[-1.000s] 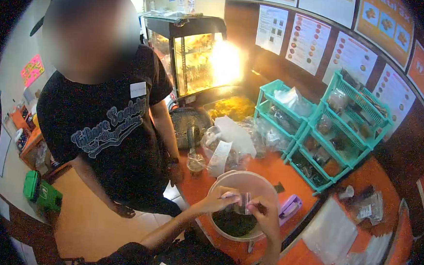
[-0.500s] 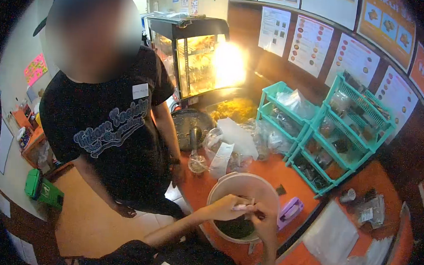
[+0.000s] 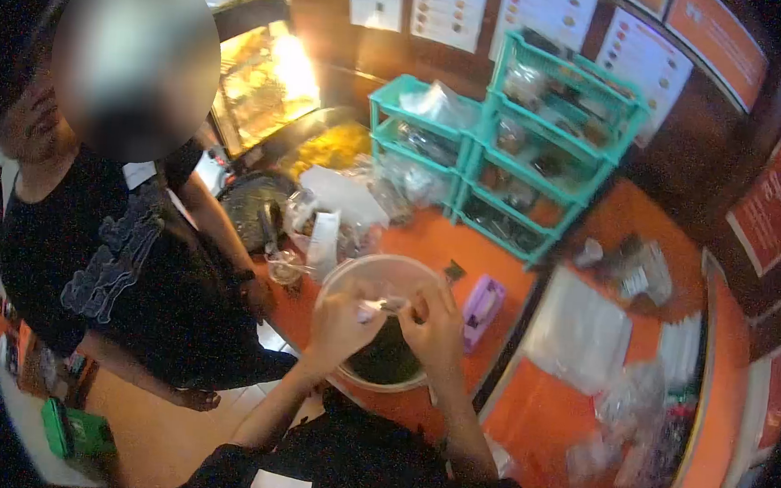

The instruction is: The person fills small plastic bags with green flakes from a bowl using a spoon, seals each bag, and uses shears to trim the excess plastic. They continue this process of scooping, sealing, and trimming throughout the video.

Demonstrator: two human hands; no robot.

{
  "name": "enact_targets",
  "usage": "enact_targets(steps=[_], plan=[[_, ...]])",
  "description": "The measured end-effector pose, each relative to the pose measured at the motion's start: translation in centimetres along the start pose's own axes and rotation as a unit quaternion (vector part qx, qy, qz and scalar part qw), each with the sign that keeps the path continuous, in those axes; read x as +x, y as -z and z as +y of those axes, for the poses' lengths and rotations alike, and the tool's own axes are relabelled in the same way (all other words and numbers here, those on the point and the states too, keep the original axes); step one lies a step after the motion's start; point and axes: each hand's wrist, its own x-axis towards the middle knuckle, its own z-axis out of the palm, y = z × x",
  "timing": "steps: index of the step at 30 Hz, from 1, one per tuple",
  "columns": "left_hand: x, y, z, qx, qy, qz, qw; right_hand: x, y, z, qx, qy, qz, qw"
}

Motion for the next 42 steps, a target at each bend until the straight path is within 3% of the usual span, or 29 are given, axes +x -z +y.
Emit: enact_targets(steps=[3,7,12,16,19,25,29,31,34,40,41,42], plan=[[0.6,1.8,0.2,-0.111,0.019,-0.112,0.987,0.2,0.4,0.9,0.071,-0.003,-0.015,0.997],[1.1,1.1,-3.6,-0.260,-0.118,-0.203,0.936,0.1,1.2,1.6,0.122,-0.022,-0.080,0.989],[0.8,0.5,-5.7,-0.138,-0.021,-0.124,0.982,-0.1,2.0,0.5,0.110,-0.074,-0.089,0.987],[0.7,1.1,-1.5,-0.129,-0.006,-0.103,0.986,-0.7,0.5,0.6,0.081,-0.030,-0.041,0.995],[0.5,0.6,0.5,-0.237,-0.041,-0.116,0.964,-1.5,-0.6,0.8,0.063,-0.036,-0.035,0.997],[0.1,-0.6,-2.2,-0.148,-0.097,-0.155,0.972,-1.2,-0.1,1.0,0.040,-0.059,-0.056,0.996],[0.2,-0.2,-1.2,-0.200,-0.036,-0.154,0.967,-1.0,0.0,0.2,0.092,-0.105,-0.074,0.987],[0.1,-0.7,-1.3,-0.184,-0.045,-0.138,0.972,-1.2,-0.6,0.9,0.112,-0.112,-0.073,0.985],[-0.2,-1.5,-2.2,-0.175,-0.061,-0.123,0.975,-0.7,-0.3,0.4,0.184,-0.228,-0.102,0.951],[0.4,-1.2,-4.2,-0.152,-0.054,-0.053,0.985,2.4,0.5,3.0,0.101,-0.190,-0.162,0.963],[0.9,-1.0,-4.5,-0.144,-0.056,-0.029,0.988,3.3,0.5,4.4,0.072,-0.113,-0.205,0.970],[1.0,-2.1,-5.4,-0.226,-0.010,0.028,0.974,4.1,0.1,6.5,0.042,-0.036,-0.246,0.968]])
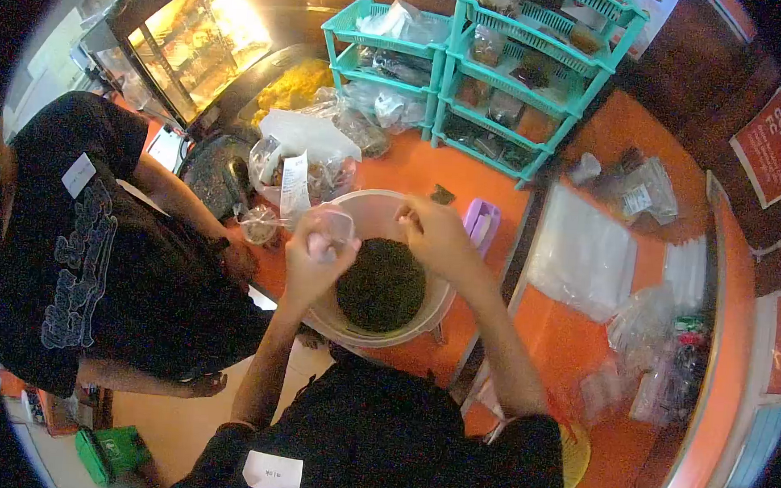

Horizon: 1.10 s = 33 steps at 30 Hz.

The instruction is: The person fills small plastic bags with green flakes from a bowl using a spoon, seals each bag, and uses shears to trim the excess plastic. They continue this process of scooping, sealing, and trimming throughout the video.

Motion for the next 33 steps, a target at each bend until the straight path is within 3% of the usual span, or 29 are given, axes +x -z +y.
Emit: enact_targets(steps=[1,3,6,7,10,13,17,20,23,26,29,30,32,33], plan=[[0.1,-0.2,-0.7,-0.063,0.069,0.003,0.996,0.9,0.1,1.0,-0.050,0.066,-0.042,0.996],[0.4,-0.2,-1.6,-0.188,0.206,0.010,0.960,2.2,-1.6,2.8,-0.094,0.020,-0.234,0.968],[0.8,0.0,-2.0,-0.180,0.245,0.012,0.953,3.6,-8.1,6.0,-0.223,-0.038,-0.434,0.872],[0.8,0.1,-2.3,-0.182,0.259,0.019,0.948,3.5,-9.9,6.1,-0.325,-0.015,-0.466,0.823],[0.9,0.2,-2.6,-0.235,0.243,0.066,0.939,3.0,-14.2,9.1,-0.352,0.108,-0.521,0.770],[1.0,0.5,-1.8,-0.242,0.270,0.043,0.931,2.0,-16.4,11.3,-0.353,0.169,-0.489,0.780],[1.4,0.5,-1.6,-0.276,0.287,0.056,0.915,0.9,-16.8,11.9,-0.404,0.193,-0.495,0.745],[1.4,0.3,-1.9,-0.293,0.282,0.058,0.912,1.7,-16.6,12.3,-0.405,0.153,-0.530,0.729],[1.5,0.4,-2.3,-0.314,0.283,0.065,0.904,3.0,-13.7,8.6,-0.419,0.107,-0.533,0.727],[1.2,0.0,-3.5,-0.311,0.261,0.066,0.912,3.5,-11.8,9.0,-0.427,0.172,-0.442,0.770],[1.3,0.3,-2.9,-0.350,0.313,0.038,0.882,4.2,-13.1,9.7,-0.443,0.192,-0.352,0.802],[1.4,0.2,-2.7,-0.347,0.316,0.050,0.882,4.1,-14.8,11.3,-0.489,0.214,-0.322,0.782],[1.1,-0.3,-3.8,-0.313,0.291,0.055,0.902,3.1,-17.4,15.9,-0.430,0.277,-0.325,0.795],[1.1,-0.3,-4.0,-0.295,0.278,0.057,0.912,3.0,-17.4,15.5,-0.394,0.264,-0.362,0.802]])
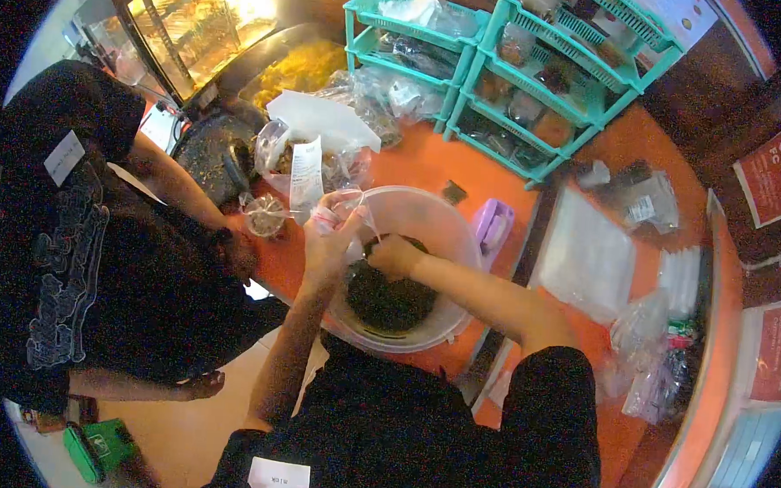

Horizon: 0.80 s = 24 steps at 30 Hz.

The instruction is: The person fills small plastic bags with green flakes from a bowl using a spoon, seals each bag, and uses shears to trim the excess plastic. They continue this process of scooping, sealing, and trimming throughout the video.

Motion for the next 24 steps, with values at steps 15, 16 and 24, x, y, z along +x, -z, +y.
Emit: enact_targets(steps=[15,16,24], plan=[[-1.0,-0.3,1.7,0.065,-0.044,-0.036,0.996,-8.3,15.1,0.2,0.245,-0.161,0.004,0.956],[-1.2,-0.3,2.2,0.100,-0.064,-0.049,0.992,-9.4,16.4,0.0,0.238,-0.174,0.034,0.955],[-2.2,0.9,4.3,0.368,-0.077,-0.218,0.901,-16.4,26.3,-1.7,0.168,-0.250,0.188,0.935]])
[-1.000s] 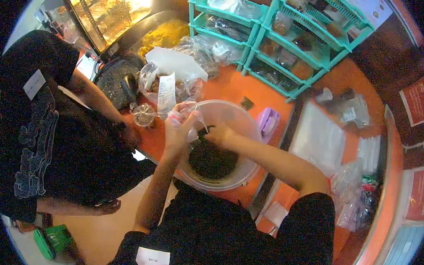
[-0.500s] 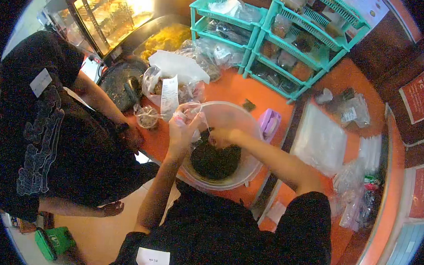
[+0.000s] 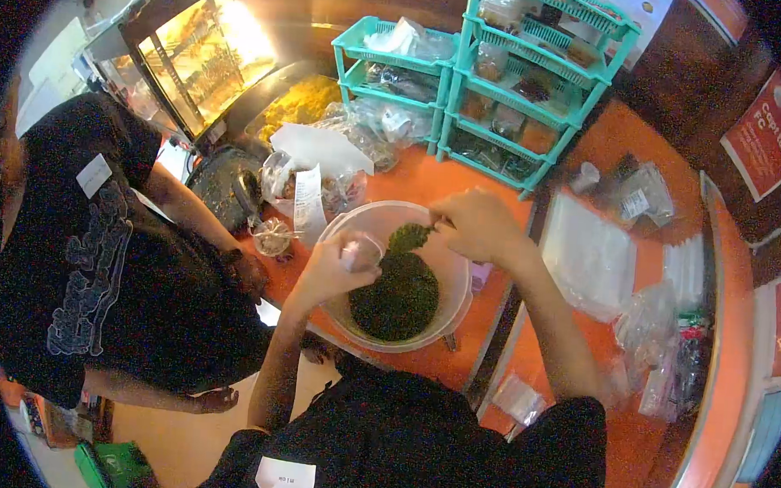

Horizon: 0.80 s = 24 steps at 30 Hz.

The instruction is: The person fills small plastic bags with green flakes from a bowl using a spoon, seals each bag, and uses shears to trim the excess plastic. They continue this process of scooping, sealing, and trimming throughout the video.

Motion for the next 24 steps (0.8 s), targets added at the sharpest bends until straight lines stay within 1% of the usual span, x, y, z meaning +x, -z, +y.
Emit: enact_targets(steps=[1,3,4,5,8,9,11,12,14,15,17,18,20,21,24], plan=[[0.0,-0.3,0.1,0.031,0.004,-0.009,0.999,-0.1,0.4,-0.5,-0.032,0.006,0.016,0.999],[0.2,-1.4,0.4,0.093,0.013,-0.027,0.995,-0.4,-0.6,-1.9,-0.098,0.049,0.047,0.993],[0.2,-1.9,0.5,0.087,0.016,-0.026,0.996,-0.6,-1.3,-2.9,-0.132,0.071,0.061,0.987],[0.3,-2.5,0.6,0.082,0.020,-0.025,0.996,-0.9,-2.2,-4.1,-0.186,0.068,0.068,0.978],[0.5,-3.5,-0.5,0.072,0.018,0.002,0.997,-1.1,-4.1,-4.5,-0.275,0.110,0.140,0.945],[0.4,-3.7,-0.8,0.070,0.016,0.015,0.997,-1.4,-3.6,-4.9,-0.268,0.099,0.150,0.947],[0.0,-3.2,1.1,0.079,0.047,0.045,0.995,-2.1,-1.9,-5.5,-0.255,0.073,0.172,0.949],[-0.1,-3.0,1.7,0.084,0.063,0.059,0.993,-2.2,-1.7,-5.0,-0.257,0.053,0.160,0.952],[0.1,-3.3,-1.2,0.120,0.035,0.103,0.987,-2.8,-2.0,-4.3,-0.255,0.018,0.125,0.959],[0.6,-3.2,-2.3,0.140,0.016,0.128,0.982,-2.9,-2.7,-3.9,-0.226,0.034,0.128,0.965],[1.1,-2.9,-2.4,0.123,-0.048,0.162,0.978,-3.0,-5.0,-3.1,-0.171,0.062,0.139,0.973],[0.8,-3.0,-2.4,0.112,-0.074,0.179,0.975,-3.0,-6.0,-3.2,-0.116,0.062,0.158,0.979],[0.4,-3.1,-1.2,0.027,0.026,0.138,0.990,-2.2,-8.0,-4.5,-0.007,0.065,0.194,0.979],[0.2,-3.2,-0.7,-0.017,0.076,0.117,0.990,-1.9,-8.8,-5.4,0.027,0.040,0.239,0.970],[-0.3,-4.1,-0.6,-0.128,0.062,0.122,0.982,-1.1,-11.2,-5.1,0.123,-0.010,0.298,0.947]])
